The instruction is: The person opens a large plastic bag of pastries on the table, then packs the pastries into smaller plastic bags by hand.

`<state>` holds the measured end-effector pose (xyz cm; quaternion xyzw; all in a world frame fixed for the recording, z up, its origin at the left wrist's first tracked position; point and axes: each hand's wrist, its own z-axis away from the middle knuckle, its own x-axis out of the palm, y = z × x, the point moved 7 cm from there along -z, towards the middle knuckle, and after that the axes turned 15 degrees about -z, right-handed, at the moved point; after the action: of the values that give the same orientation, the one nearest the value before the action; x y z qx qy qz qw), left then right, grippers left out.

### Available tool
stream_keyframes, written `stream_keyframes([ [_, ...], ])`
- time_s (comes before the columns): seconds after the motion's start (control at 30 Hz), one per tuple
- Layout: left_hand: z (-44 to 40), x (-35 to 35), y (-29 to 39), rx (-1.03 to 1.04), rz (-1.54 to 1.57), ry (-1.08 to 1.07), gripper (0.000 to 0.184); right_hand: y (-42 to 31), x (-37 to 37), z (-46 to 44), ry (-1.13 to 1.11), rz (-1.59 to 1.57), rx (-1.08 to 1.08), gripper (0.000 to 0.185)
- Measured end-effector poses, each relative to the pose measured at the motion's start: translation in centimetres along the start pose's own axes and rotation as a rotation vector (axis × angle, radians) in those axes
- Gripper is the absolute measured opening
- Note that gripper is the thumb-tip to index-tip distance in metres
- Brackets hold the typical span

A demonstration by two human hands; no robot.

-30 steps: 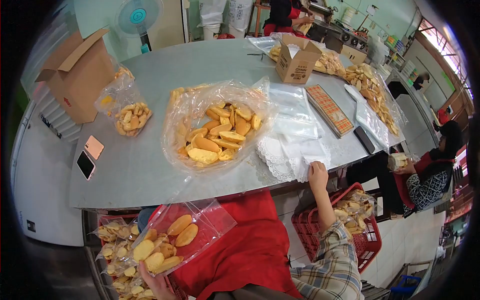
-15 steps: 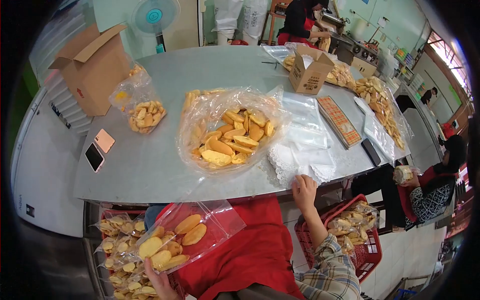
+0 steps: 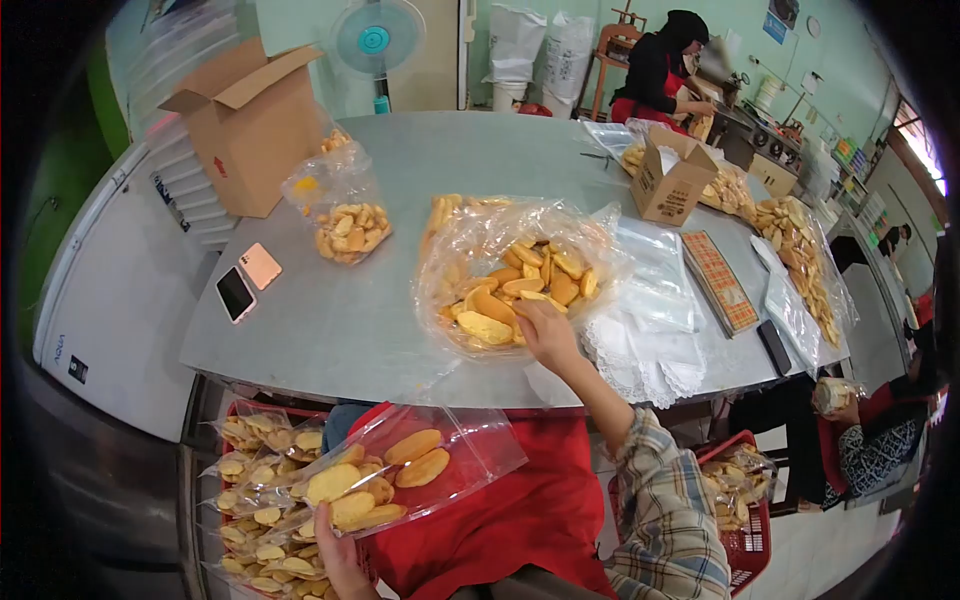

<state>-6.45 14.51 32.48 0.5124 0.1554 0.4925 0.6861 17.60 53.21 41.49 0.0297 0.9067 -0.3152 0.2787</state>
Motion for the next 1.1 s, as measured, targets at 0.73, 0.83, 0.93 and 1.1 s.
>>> stream_keyframes([
  [0.73,-1.0,1.1,3.2,-0.132,-0.02,-0.15,0.041,-11.8,8.3,6.6,-1.007,-0.914,0.386,0.035],
  [0.83,-0.5,2.4,3.7,-0.221,-0.113,-0.173,0.041,-14.3,9.3,6.4,-0.735,-0.664,-0.162,0.032],
  [0.93,-0.1,2.7,4.0,-0.204,-0.12,-0.193,0.043,-13.5,11.5,6.8,-0.881,-0.398,-0.06,0.03],
  [1.1,2.3,2.1,4.0,-0.215,0.034,-0.039,0.045,-9.9,7.4,2.8,-0.619,-0.271,-0.127,0.023],
])
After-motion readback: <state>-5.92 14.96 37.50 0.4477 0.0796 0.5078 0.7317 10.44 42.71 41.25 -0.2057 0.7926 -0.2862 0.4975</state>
